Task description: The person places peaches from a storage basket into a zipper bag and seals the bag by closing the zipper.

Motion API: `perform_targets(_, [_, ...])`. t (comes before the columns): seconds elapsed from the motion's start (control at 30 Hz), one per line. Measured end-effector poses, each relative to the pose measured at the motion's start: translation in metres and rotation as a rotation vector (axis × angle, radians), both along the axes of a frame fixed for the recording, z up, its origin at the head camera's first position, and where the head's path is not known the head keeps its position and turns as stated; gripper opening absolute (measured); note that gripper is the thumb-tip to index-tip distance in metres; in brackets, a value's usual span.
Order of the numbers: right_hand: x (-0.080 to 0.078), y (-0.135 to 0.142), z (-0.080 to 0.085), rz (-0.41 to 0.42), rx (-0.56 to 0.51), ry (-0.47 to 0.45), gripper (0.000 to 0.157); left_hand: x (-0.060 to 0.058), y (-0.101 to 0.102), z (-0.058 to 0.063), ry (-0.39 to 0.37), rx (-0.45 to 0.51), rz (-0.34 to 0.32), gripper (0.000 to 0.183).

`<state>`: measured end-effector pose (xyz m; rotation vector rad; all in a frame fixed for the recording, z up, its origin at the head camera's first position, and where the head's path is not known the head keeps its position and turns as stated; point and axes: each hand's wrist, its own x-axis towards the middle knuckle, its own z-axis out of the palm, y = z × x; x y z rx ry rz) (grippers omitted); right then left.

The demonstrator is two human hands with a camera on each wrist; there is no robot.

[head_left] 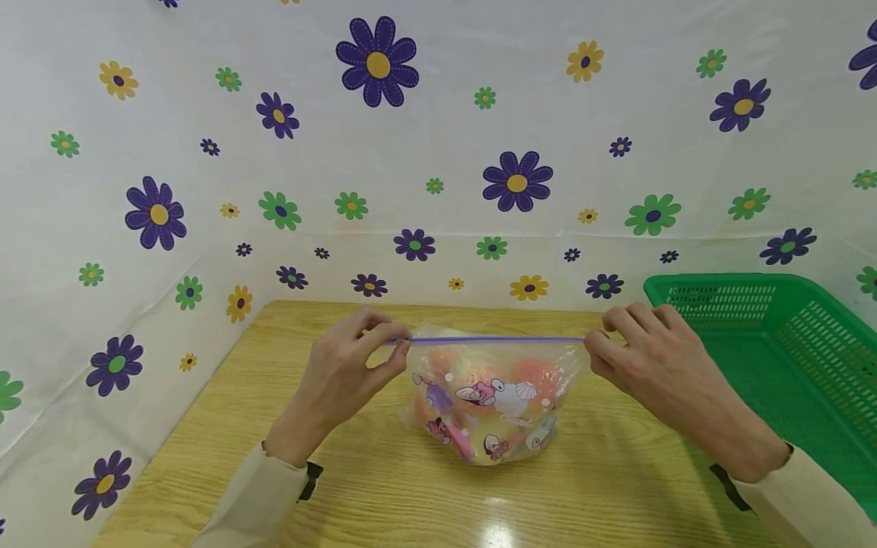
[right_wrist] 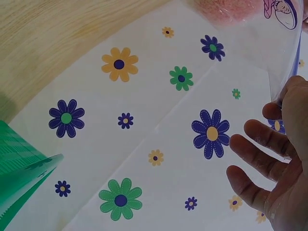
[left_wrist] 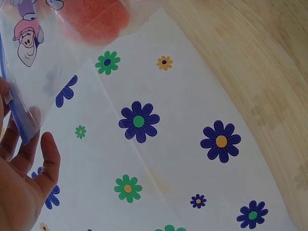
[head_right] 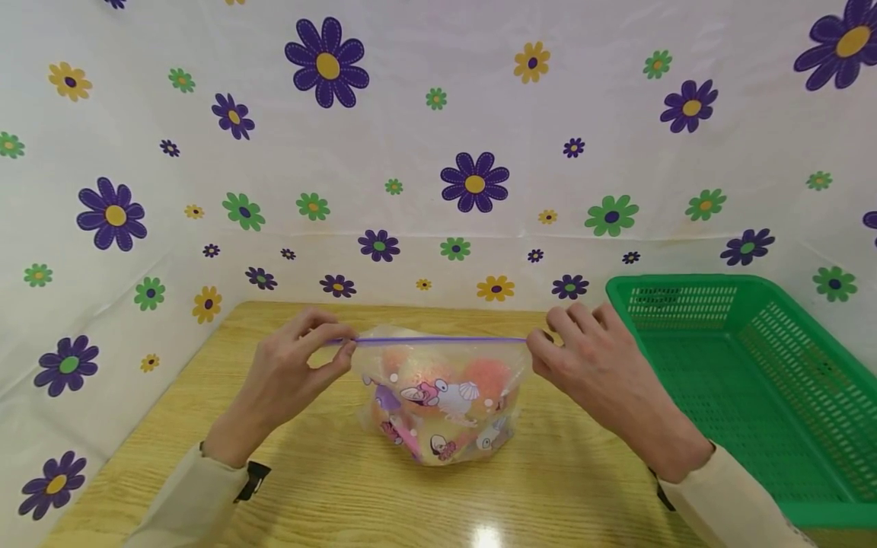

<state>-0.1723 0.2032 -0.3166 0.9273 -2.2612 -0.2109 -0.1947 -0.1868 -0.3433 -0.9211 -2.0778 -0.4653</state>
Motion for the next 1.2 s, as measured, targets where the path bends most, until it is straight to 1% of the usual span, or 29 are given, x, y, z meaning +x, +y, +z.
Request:
perform_targets(0.3, [0.0006,0.0004,-0.001,0.0,-0.005,-0.003,0.039,0.0,-0.0019,-0.0024,0.006,0.001,-0.003,0.015])
perform_targets(0.57, [0.0014,0.0007,-0.0015,-0.001,-0.008,-0.007,0.04,0.0023,-0.0043,-0.0039,-0.051,0.002,0.009,0.01])
perform_targets(0.77, [0.0011,0.0015,-0.0021,0.0,-0.01,-0.007,0.039,0.0027,-0.005,-0.0049,-0.029,-0.009,0.027,0.011])
perform_targets(0.97, [0.0004,0.0024,-0.0028,0.011,-0.016,-0.004,0.034,0.0042,-0.0067,-0.0051,-0.055,-0.016,0.048,0.01])
perform_targets(1.07, [-0.0001,0.0028,-0.0029,0.017,-0.021,-0.001,0.034,0.0041,-0.0077,-0.0053,-0.053,-0.016,0.049,0.011])
perform_targets(1.2, [-0.0003,0.0027,-0.003,0.014,-0.023,0.0,0.037,0.0039,-0.0085,-0.0056,-0.045,-0.017,0.05,0.011])
